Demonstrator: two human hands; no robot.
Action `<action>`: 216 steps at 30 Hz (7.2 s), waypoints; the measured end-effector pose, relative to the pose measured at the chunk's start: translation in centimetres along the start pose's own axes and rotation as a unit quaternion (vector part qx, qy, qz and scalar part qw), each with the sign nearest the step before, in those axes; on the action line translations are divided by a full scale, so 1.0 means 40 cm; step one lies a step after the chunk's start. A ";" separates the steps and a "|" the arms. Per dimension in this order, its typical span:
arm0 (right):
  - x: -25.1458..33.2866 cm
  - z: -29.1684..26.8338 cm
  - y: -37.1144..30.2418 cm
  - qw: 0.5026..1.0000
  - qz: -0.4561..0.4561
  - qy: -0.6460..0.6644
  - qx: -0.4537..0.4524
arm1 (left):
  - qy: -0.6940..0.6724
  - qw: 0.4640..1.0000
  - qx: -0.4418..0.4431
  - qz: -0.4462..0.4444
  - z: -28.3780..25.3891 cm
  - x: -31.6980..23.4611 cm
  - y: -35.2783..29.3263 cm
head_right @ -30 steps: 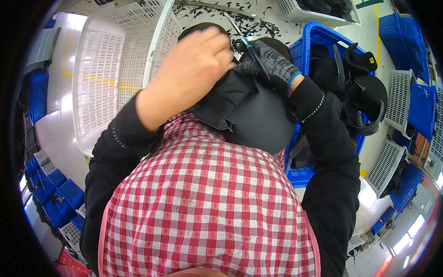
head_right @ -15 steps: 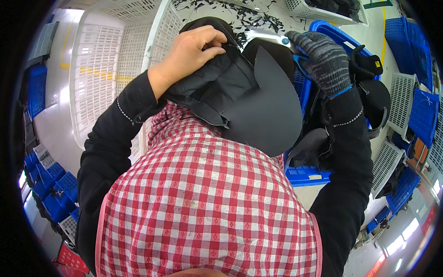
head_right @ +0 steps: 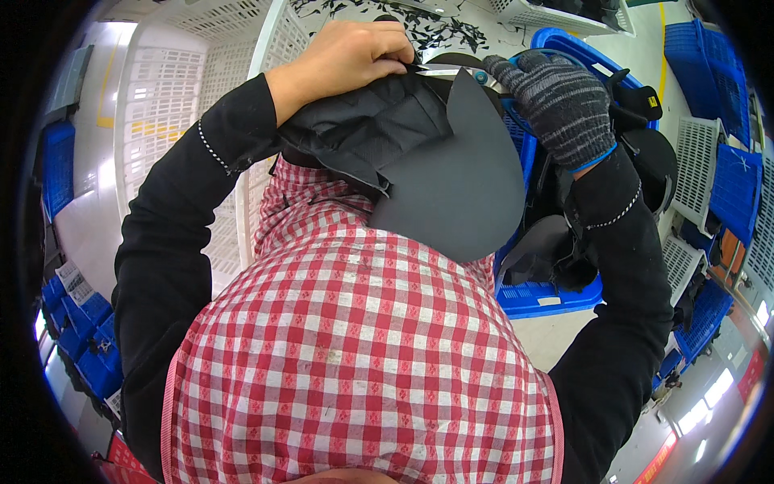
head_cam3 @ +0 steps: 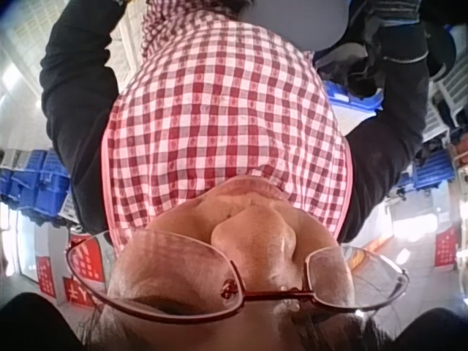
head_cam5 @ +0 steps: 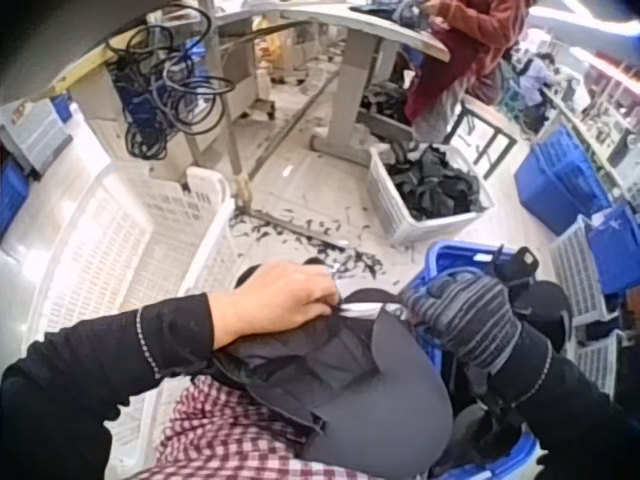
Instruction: The person uses shears to trim excess fabric from black shoe parts, then places the trimmed pieces into a white basket. The person then carries a blue basket filled with shoe parts across the factory floor and sets it down near other baskets.
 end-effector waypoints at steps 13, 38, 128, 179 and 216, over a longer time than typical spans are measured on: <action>0.017 -0.015 -0.009 1.000 -0.004 0.016 -0.018 | 0.063 0.998 0.018 0.023 0.030 -0.018 0.045; 0.038 -0.004 0.061 0.998 -0.044 0.051 -0.004 | 0.072 0.992 0.107 0.010 0.076 -0.009 0.071; 0.027 0.081 0.040 0.910 -0.038 0.389 0.140 | -0.307 0.850 0.322 -0.282 0.169 0.086 -0.037; 0.280 0.219 -0.220 0.567 0.245 0.786 0.013 | 0.061 0.980 -0.091 -0.168 -0.096 -0.100 -0.151; 0.196 0.206 -0.173 0.761 0.152 0.630 -0.027 | 0.057 0.982 -0.096 -0.155 -0.090 -0.078 -0.165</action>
Point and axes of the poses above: each hand's wrist, its own y-axis towards the middle knuckle, its own z-axis out of the palm, x = y × z, the point moved 9 cm from there along y, towards the middle knuckle, and after that the axes turned 11 degrees about y, right-handed, at the moved point
